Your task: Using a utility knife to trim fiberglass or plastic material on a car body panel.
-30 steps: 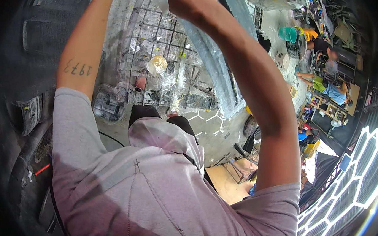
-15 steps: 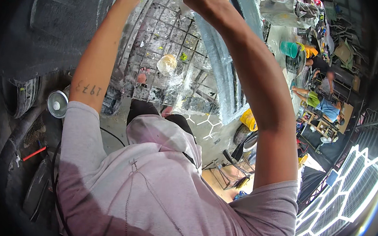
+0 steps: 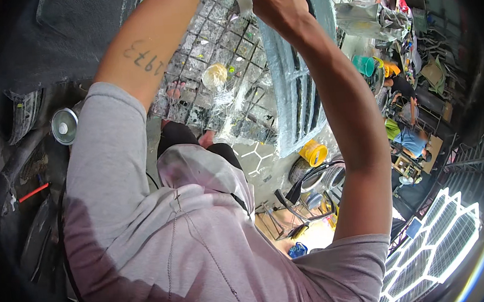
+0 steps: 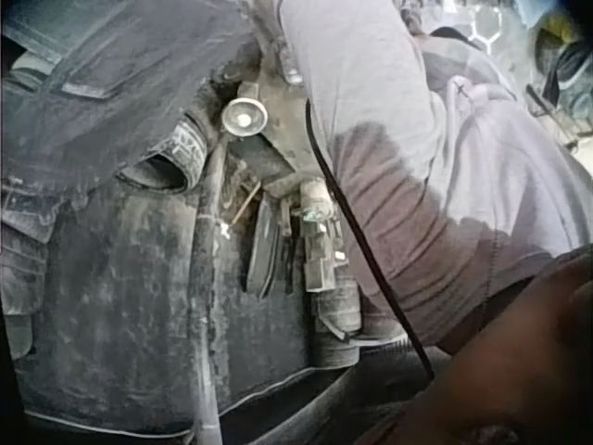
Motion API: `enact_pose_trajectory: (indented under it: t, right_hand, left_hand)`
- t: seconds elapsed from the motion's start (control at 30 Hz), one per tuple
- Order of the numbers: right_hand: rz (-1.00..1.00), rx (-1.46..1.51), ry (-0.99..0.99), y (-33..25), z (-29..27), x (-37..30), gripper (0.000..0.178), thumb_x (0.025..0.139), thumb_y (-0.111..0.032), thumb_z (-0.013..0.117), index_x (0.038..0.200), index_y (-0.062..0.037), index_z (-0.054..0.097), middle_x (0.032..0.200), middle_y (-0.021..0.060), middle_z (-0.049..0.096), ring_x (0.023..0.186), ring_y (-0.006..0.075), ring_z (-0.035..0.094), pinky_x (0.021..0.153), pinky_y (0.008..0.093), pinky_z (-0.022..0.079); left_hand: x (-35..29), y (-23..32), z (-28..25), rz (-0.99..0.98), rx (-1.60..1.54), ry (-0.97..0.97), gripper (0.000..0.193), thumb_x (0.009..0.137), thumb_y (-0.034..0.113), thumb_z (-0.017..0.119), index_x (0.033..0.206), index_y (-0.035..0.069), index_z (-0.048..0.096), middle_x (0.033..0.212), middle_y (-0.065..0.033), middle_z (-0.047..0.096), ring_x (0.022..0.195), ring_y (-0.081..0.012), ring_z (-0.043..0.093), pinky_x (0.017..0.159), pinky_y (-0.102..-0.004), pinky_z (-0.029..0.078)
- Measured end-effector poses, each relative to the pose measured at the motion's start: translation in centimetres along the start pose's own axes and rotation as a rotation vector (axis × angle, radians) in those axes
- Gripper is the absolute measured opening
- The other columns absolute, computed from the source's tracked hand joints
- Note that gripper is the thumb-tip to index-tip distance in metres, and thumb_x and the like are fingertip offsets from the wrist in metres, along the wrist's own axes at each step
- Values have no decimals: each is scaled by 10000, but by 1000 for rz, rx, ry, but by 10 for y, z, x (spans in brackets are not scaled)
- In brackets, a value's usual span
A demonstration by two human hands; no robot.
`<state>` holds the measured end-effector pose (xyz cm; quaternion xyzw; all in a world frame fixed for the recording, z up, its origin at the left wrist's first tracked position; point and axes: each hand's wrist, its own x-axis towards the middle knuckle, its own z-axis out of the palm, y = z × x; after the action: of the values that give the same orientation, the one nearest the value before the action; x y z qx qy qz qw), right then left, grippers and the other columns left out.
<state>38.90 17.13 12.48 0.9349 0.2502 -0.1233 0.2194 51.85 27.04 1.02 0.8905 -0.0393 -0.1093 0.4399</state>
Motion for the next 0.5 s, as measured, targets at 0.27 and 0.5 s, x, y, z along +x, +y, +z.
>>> enact_pose_trajectory:
  t: [0.27,0.5]
  right_hand:
    - [-98,-10,-2,5,5,-21,261,1028,-269,462,1229,-182,605,772,139,683,679,341,684,574,469,526]
    - [-63,14,37,0,13,-43,281,1035,-269,459,1260,-175,597,691,129,643,621,327,665,530,461,498]
  left_hand:
    - [-14,-2,-16,46,57,47,318,786,194,612,1017,11,734,1121,-253,683,1107,-386,651,930,-489,509]
    - [-15,-7,-15,71,43,59,313,776,183,608,992,-5,732,1073,-263,691,1054,-398,668,899,-478,522]
